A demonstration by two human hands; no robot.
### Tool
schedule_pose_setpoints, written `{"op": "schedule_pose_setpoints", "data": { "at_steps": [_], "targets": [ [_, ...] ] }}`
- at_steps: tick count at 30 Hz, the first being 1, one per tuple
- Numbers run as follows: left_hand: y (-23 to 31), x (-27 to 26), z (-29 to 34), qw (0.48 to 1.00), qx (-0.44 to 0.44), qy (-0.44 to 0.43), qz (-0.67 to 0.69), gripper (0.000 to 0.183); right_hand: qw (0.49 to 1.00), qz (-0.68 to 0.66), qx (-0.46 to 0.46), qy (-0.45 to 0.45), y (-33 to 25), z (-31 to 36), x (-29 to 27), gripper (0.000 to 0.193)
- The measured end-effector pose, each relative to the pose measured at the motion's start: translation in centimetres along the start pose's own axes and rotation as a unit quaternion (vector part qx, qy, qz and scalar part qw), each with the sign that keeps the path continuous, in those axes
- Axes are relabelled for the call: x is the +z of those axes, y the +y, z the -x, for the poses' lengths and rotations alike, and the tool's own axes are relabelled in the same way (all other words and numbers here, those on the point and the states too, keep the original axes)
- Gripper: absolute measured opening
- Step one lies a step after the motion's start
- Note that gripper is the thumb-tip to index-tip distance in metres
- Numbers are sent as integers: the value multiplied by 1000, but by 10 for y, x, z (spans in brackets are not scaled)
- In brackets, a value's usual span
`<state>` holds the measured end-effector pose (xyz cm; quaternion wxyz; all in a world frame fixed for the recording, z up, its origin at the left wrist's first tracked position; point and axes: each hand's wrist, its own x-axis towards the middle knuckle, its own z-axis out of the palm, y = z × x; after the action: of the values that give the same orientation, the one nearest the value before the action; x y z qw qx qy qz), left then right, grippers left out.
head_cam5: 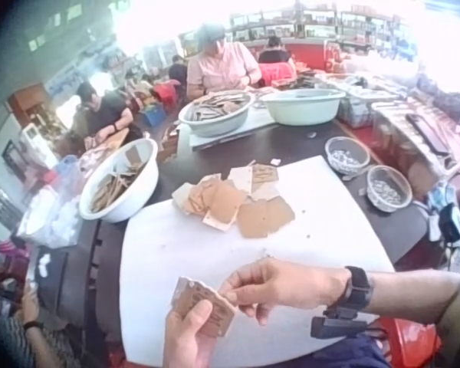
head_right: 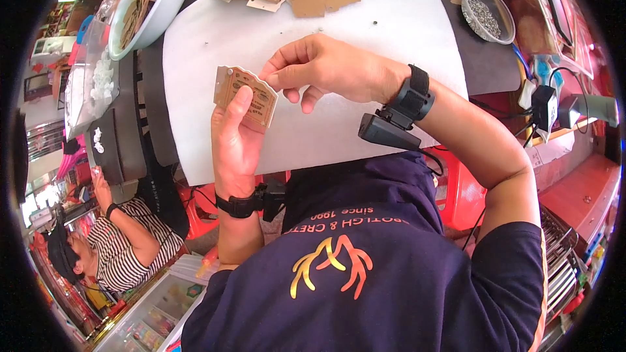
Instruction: Attaching small metal rivets or eyelets to leather tags for shoes by hand.
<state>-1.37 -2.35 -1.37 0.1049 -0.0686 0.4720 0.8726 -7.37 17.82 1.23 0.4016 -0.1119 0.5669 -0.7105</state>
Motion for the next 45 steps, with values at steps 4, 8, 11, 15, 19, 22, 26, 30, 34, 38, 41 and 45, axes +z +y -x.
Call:
{"op": "schedule_pose_setpoints", "data": {
  "at_steps": [4, 8, 11, 15, 19, 22, 26, 30, 34, 38, 41, 45],
  "targets": [
    [0, -1, 0, 999, -28, 20, 18, 30, 995, 71, -49, 41, 2, 1, 2, 26],
    [0, -3, -1, 999, -37, 18, 3, 32, 991, 99, -68, 59, 5, 0, 1, 26],
    [1, 1, 0, 998, -32, 23, -49, 31, 989, 112, -65, 68, 6, 1, -3, 24],
    [1, 3, 1, 997, -22, 26, -71, 31, 986, 138, -58, 77, 6, 3, -5, 23],
    [2, 3, 3, 997, -18, 18, -79, 31, 981, 161, -58, 91, 4, 4, -2, 23],
    [2, 2, 3, 997, -16, 6, -78, 30, 985, 133, -61, 89, 4, 5, -1, 25],
    [4, 1, 4, 998, -24, -18, -58, 32, 992, 88, -60, 70, 4, 5, -1, 26],
    [3, -1, 5, 999, -15, -14, -43, 33, 990, 99, -61, 76, 5, 5, -1, 24],
    [5, 7, 6, 996, 21, -7, -89, 29, 988, 114, -53, 89, 4, 5, -1, 24],
    [9, 17, 7, 989, 42, 4, -140, 25, 987, 123, -49, 87, 3, 3, -3, 24],
    [8, 20, 7, 986, 61, 3, -155, 25, 991, 114, -34, 61, 4, 1, -5, 23],
    [10, 18, 9, 986, 47, -9, -160, 25, 994, 94, -25, 43, 5, 1, -8, 22]
  ]
}}
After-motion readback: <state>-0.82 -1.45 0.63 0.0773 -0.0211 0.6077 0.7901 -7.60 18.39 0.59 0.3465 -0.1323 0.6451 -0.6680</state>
